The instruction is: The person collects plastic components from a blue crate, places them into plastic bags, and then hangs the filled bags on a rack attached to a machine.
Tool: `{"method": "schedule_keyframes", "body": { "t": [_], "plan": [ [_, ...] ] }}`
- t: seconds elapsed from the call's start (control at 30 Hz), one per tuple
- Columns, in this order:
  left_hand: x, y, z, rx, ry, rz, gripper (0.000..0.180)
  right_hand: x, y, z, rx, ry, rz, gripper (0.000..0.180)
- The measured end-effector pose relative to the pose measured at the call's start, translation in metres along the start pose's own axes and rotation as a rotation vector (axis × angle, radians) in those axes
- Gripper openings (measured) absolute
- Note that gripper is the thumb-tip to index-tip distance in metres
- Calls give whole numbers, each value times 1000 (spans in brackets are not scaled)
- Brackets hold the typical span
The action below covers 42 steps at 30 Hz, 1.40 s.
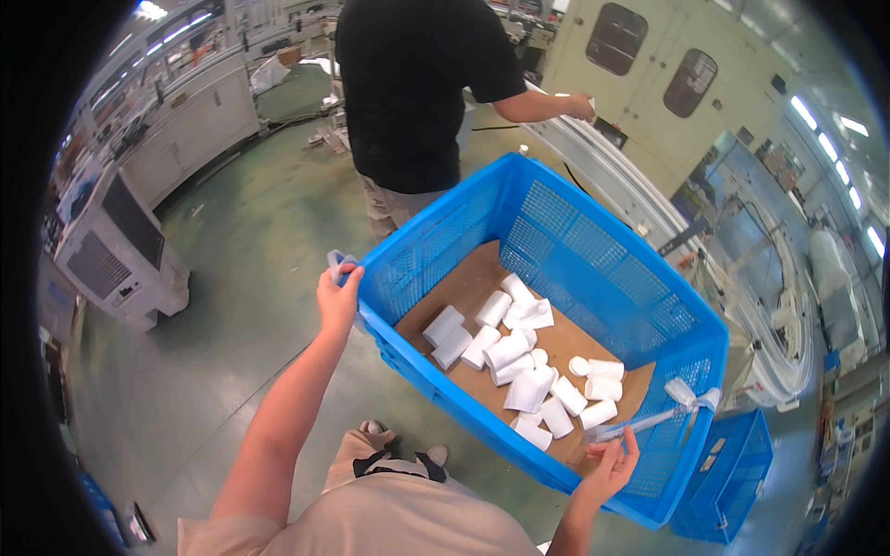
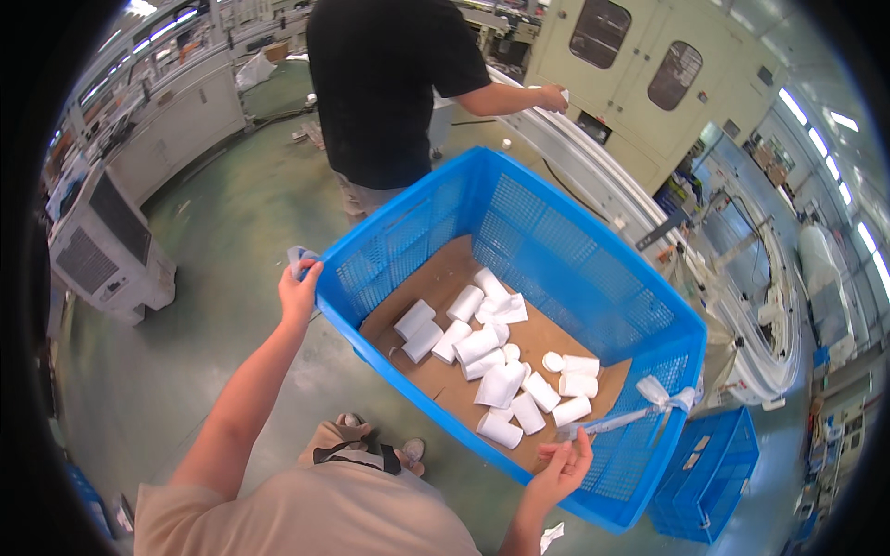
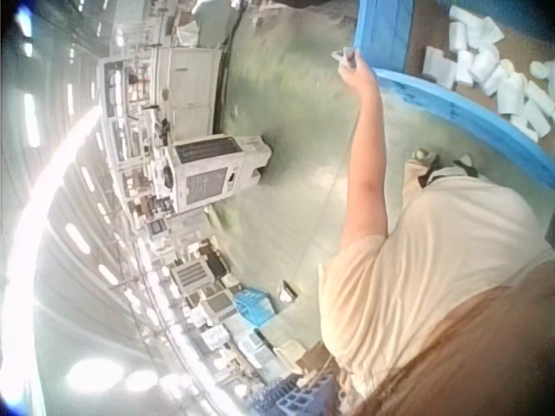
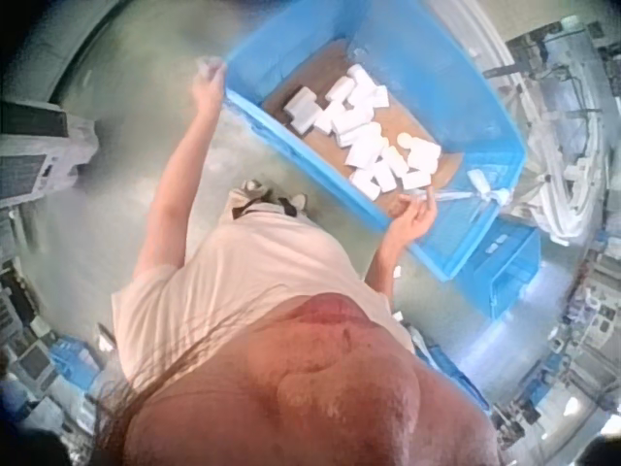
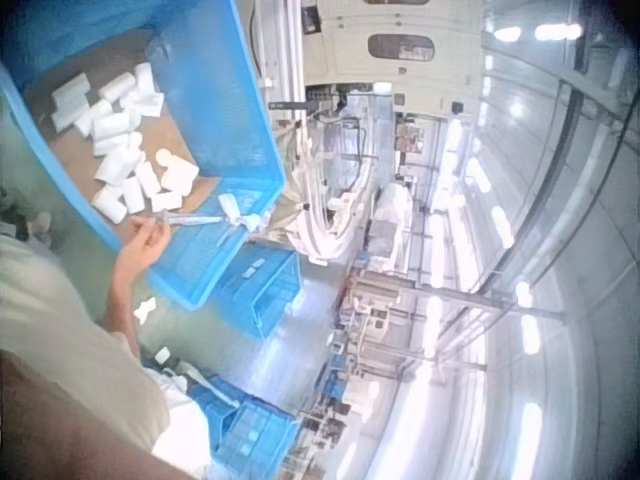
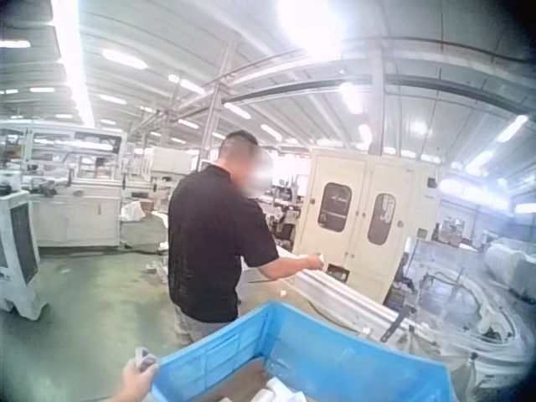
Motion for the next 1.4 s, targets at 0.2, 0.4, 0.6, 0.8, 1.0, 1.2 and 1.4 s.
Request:
{"method": "schedule_keyframes", "body": {
  "t": [0.2,0.4,0.6,0.8,1.0,1.2,1.4],
  "plan": [
    [-12,44,-21,173,468,-346,31,74,-73,-48,331,103,116,30],
    [138,207,-94,363,603,197,36,106,-159,-132,707,35,213,20],
    [255,495,-143,542,1231,943,45,138,-282,-223,1069,-111,216,20],
    [306,688,-158,-389,995,605,37,199,-418,-339,1566,-29,272,22],
    [205,594,-74,-383,1137,96,28,211,-537,-469,2044,41,235,24],
    [114,579,52,77,812,65,33,229,-641,-584,2349,1007,415,42],
    [-7,676,211,148,515,381,29,339,-746,-654,2801,960,406,33]
  ]
}}
Point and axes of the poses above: each hand's wrist, its own z-axis towards the middle knuckle, its own y-axis out of the back of the hand, x = y × z, the point moved 2 cm from there along z, towards the middle knuckle, and after that the axes turned 9 degrees about -z, right-handed, at the moved point
